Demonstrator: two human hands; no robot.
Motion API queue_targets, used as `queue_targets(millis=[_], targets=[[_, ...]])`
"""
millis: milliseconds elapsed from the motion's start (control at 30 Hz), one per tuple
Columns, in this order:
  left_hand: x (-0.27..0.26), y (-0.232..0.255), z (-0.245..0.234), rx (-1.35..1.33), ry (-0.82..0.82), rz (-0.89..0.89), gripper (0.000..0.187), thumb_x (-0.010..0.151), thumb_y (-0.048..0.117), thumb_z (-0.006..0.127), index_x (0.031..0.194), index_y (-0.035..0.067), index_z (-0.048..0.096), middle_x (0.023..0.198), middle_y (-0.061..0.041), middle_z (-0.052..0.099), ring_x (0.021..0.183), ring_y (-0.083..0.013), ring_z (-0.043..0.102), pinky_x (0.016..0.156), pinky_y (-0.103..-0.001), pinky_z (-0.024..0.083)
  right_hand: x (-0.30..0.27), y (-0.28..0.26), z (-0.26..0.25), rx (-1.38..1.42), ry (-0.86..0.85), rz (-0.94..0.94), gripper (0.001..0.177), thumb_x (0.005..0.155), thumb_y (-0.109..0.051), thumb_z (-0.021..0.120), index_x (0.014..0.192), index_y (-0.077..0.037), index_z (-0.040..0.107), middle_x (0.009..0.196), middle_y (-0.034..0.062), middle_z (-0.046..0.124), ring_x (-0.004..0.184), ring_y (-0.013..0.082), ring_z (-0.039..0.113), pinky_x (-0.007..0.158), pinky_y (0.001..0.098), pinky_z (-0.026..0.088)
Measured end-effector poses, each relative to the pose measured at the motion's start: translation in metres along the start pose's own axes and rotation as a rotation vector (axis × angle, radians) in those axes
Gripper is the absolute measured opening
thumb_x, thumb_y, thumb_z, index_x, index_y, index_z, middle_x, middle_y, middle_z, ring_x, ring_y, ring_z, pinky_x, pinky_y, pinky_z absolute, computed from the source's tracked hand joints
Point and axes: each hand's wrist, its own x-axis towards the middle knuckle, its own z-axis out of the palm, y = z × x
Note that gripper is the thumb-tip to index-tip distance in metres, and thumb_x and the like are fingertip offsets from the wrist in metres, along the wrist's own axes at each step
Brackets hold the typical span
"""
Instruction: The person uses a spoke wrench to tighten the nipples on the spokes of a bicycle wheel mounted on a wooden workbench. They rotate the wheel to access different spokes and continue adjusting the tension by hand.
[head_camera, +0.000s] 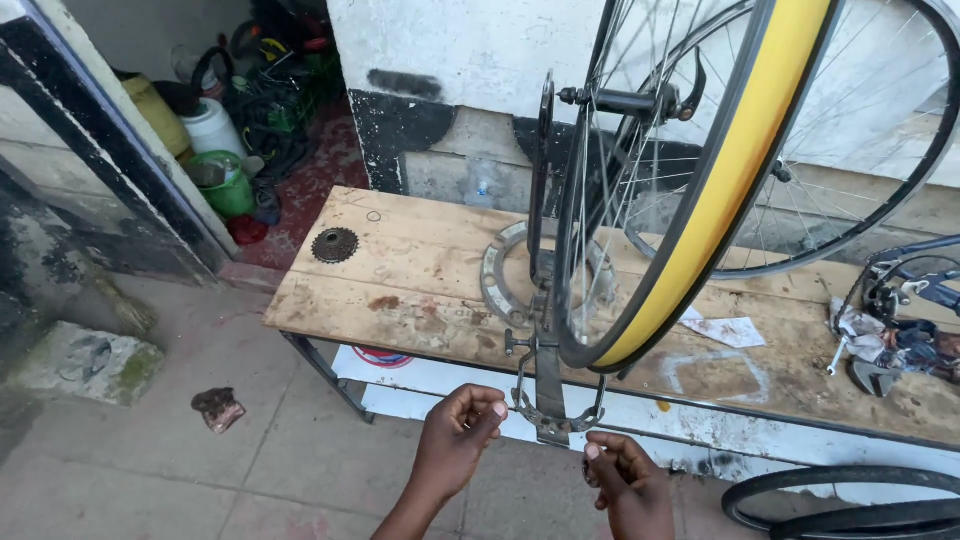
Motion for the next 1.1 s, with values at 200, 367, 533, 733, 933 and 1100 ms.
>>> queue_targets(millis=[200, 367, 533, 733, 933, 1100], targets=[[-0.001, -0.005, -0.004, -0.029, -0.037, -0.026, 0.029, 0.085, 0.034, 0.069, 0.103, 0.012, 0.074, 0.086, -0.003, 0.072, 0.071, -0.0164, 0.064, 0.069, -0.034, 0.055, -0.006, 0.001, -0.009, -0.060, 0.032, 0.114, 0.031, 0.089, -0.017, 0.071, 0.110, 0.004, 0.075, 0.075, 0.0215, 0.067, 0.064, 0.0263, 0.052, 0.049, 0.0368, 0.041], [0.002, 0.006, -0.008, 0.006, -0.001, 0.030, 0.033, 0.085, 0.035, 0.067, 0.108, 0.012, 0.072, 0.092, -0.004, 0.071, 0.077, -0.0158, 0.066, 0.071, -0.033, 0.061, -0.010, 0.011, -0.016, -0.071, 0.053, 0.236, 0.026, 0.092, -0.019, 0.071, 0.107, 0.001, 0.078, 0.073, 0.0212, 0.063, 0.053, 0.0251, 0.045, 0.050, 0.0343, 0.038], [0.004, 0.032, -0.013, 0.026, 0.034, 0.076, 0.034, 0.086, 0.035, 0.065, 0.110, 0.012, 0.070, 0.088, -0.003, 0.071, 0.073, -0.0161, 0.068, 0.067, -0.031, 0.054, -0.011, 0.028, -0.024, -0.021, 0.049, 0.186, 0.028, 0.090, -0.017, 0.071, 0.105, 0.006, 0.079, 0.070, 0.0233, 0.064, 0.052, 0.0252, 0.045, 0.047, 0.0344, 0.035], [0.005, 0.041, -0.011, 0.090, 0.049, 0.127, 0.036, 0.084, 0.040, 0.066, 0.109, 0.014, 0.070, 0.089, -0.002, 0.071, 0.077, -0.0138, 0.065, 0.067, -0.030, 0.051, -0.006, 0.038, -0.029, 0.037, 0.103, 0.199, 0.025, 0.089, -0.012, 0.075, 0.100, 0.010, 0.080, 0.072, 0.0247, 0.063, 0.065, 0.0304, 0.055, 0.061, 0.0393, 0.040], [0.001, 0.052, -0.009, 0.113, 0.059, 0.212, 0.039, 0.082, 0.040, 0.067, 0.112, 0.015, 0.070, 0.100, 0.001, 0.075, 0.079, -0.0102, 0.061, 0.066, -0.026, 0.046, -0.006, 0.054, -0.037, 0.049, 0.046, 0.190, 0.027, 0.089, -0.013, 0.072, 0.100, 0.011, 0.078, 0.072, 0.0252, 0.063, 0.064, 0.0321, 0.055, 0.061, 0.0425, 0.040], [0.003, 0.053, -0.010, 0.082, 0.083, 0.292, 0.034, 0.083, 0.035, 0.068, 0.109, 0.013, 0.071, 0.102, 0.002, 0.075, 0.079, -0.0084, 0.061, 0.066, -0.023, 0.047, -0.003, 0.067, -0.037, 0.115, 0.034, 0.159, 0.024, 0.090, -0.009, 0.071, 0.098, 0.014, 0.075, 0.075, 0.0259, 0.057, 0.067, 0.0353, 0.053, 0.062, 0.0497, 0.038]])
